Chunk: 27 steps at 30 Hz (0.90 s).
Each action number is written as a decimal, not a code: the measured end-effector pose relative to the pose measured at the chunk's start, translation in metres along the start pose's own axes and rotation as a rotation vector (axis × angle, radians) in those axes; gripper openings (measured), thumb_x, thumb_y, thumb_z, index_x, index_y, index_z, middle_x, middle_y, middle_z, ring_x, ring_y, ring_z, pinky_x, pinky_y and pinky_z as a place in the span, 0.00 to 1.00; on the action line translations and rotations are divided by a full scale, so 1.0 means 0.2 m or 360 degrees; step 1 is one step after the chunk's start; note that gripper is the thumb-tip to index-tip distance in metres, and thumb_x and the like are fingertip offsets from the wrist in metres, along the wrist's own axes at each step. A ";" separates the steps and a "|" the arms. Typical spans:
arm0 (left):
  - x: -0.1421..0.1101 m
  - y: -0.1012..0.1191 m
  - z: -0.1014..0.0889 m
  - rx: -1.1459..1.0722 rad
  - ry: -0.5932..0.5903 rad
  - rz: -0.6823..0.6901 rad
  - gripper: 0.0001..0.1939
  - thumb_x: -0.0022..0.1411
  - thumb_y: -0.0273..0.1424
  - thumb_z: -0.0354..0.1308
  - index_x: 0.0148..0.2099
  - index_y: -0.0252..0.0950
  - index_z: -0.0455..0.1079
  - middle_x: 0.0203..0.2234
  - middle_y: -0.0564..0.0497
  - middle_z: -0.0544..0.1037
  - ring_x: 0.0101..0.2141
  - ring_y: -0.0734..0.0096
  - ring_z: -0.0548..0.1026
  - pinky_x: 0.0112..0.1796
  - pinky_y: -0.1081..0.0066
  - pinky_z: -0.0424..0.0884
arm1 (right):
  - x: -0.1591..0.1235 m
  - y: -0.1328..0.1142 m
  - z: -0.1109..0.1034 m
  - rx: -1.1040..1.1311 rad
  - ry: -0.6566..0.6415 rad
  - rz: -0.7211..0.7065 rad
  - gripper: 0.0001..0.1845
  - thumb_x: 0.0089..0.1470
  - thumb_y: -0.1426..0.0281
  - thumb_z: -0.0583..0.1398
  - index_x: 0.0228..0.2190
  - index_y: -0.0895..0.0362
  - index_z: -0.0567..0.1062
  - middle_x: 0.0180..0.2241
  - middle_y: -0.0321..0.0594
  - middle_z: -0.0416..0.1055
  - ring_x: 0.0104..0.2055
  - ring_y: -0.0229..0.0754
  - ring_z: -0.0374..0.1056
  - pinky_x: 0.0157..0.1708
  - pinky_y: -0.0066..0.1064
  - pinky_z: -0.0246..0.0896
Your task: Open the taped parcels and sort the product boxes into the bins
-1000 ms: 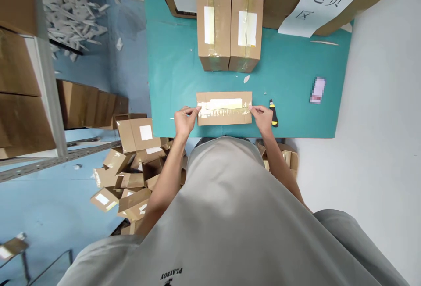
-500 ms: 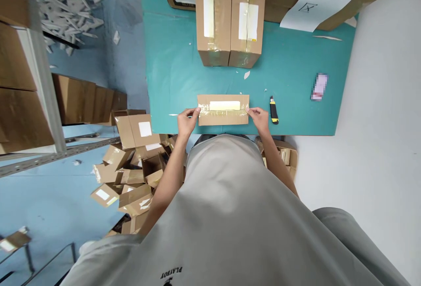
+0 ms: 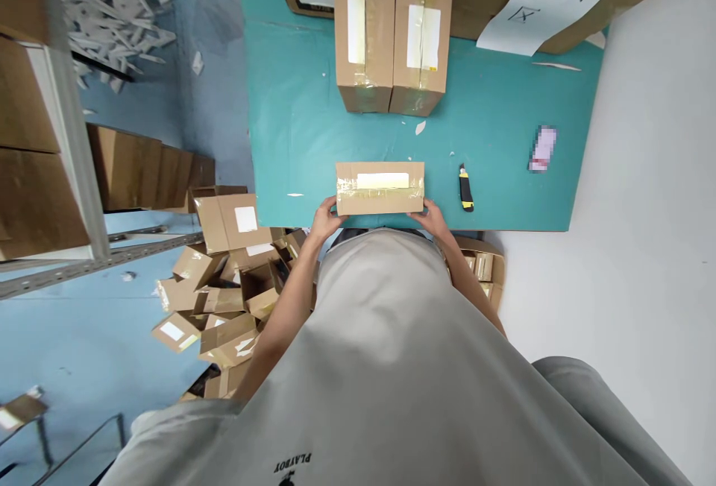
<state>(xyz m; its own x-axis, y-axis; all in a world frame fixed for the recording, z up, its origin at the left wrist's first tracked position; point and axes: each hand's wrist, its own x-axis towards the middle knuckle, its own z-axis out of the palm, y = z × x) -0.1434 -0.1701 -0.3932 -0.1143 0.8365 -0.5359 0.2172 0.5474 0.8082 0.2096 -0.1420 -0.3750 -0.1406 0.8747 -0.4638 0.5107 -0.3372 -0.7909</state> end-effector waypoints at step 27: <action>0.00 0.47 -0.02 0.0458 0.0289 -0.0103 0.20 0.71 0.40 0.66 0.55 0.32 0.87 0.51 0.40 0.90 0.52 0.45 0.87 0.56 0.58 0.79 | 0.17 -0.11 -0.06 0.0265 0.0253 0.0176 0.42 0.54 0.31 0.65 0.40 0.59 0.89 0.48 0.52 0.87 0.54 0.58 0.81 0.54 0.42 0.77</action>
<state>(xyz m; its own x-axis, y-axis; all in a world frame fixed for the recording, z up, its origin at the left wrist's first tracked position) -0.1263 -0.1186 -0.3169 -0.3018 0.8052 -0.5104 0.4654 0.5917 0.6582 0.2043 -0.0999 -0.3689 0.0501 0.8686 -0.4929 0.3671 -0.4750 -0.7998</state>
